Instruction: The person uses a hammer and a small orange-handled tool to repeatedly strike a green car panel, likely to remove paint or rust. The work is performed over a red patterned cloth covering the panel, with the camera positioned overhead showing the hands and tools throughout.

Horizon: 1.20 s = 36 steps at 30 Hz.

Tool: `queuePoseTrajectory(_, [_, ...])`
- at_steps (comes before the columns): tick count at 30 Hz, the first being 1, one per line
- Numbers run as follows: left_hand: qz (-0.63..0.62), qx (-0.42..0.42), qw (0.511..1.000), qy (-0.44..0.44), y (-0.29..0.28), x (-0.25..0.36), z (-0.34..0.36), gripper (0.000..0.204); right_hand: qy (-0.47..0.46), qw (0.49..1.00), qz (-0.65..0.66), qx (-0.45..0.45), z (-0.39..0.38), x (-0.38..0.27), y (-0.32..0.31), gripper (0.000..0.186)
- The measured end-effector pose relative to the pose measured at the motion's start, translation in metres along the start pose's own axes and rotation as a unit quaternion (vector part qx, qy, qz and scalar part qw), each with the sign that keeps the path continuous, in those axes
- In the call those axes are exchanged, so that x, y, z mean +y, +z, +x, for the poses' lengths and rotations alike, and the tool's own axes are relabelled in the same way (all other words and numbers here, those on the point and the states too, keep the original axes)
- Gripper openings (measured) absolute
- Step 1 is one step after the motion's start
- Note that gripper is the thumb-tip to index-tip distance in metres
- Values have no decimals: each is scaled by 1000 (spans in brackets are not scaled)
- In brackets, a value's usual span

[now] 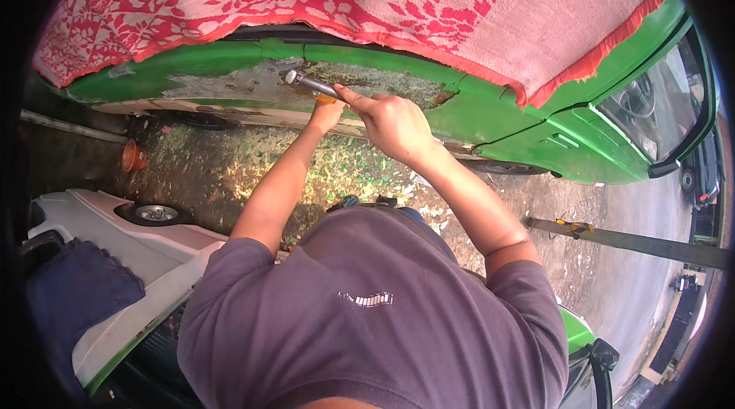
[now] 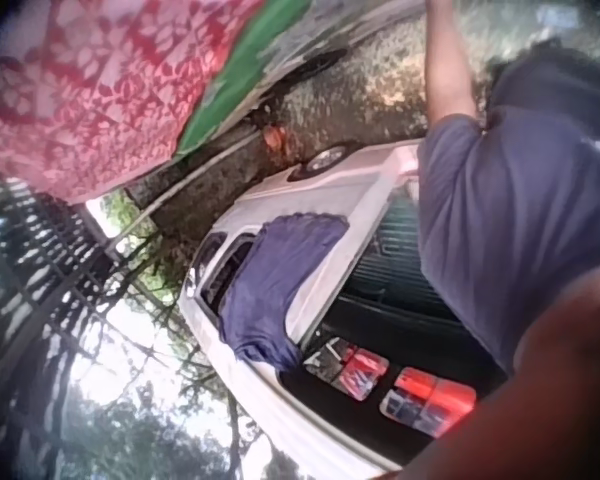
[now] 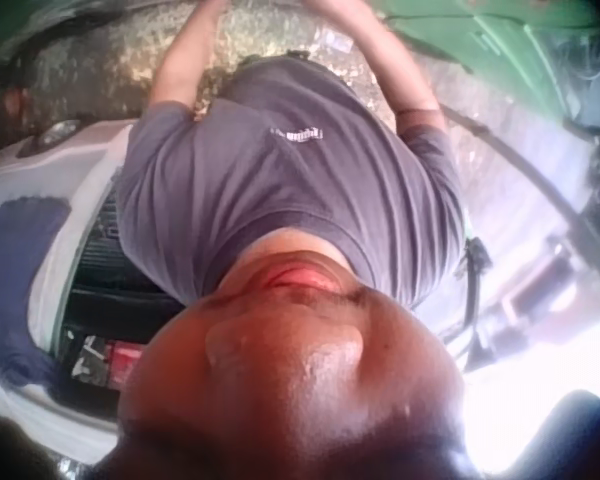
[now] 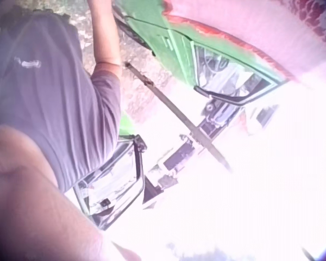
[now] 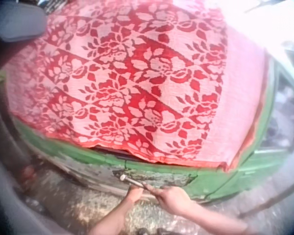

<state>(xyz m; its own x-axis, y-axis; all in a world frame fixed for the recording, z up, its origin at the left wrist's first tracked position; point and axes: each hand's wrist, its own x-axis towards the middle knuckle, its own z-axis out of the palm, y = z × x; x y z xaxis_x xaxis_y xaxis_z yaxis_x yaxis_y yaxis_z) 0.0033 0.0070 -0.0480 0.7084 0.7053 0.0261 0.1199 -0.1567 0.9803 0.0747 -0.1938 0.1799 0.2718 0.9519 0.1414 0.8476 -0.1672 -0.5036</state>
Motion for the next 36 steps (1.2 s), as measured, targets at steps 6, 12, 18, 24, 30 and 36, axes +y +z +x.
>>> queuePoseTrajectory(6, [39, 2, 998, -45, 1, -17, 6, 39, -40, 994, 87, 52, 2, 23, -4, 38])
queuePoseTrajectory(12, [0, 14, 1000, -26, 10, -20, 8, 27, -30, 999, -38, -10, 0, 39, 11, 40])
queuePoseTrajectory(18, [1, 34, 999, -24, 5, -27, 8, 23, -79, 990, 104, 51, -5, 30, 1, 41])
queuePoseTrajectory(24, [133, 44, 989, 54, 10, -23, 14, 26, -48, 999, 1, -12, -5, 31, 9, 43])
queuePoseTrajectory(30, [-32, 30, 999, -25, 9, -15, 7, 18, -71, 991, 94, 65, -7, 11, -10, 44])
queuePoseTrajectory(36, [28, 16, 997, -65, 10, 7, -1, 20, -30, 999, 21, 6, 6, 34, 3, 41])
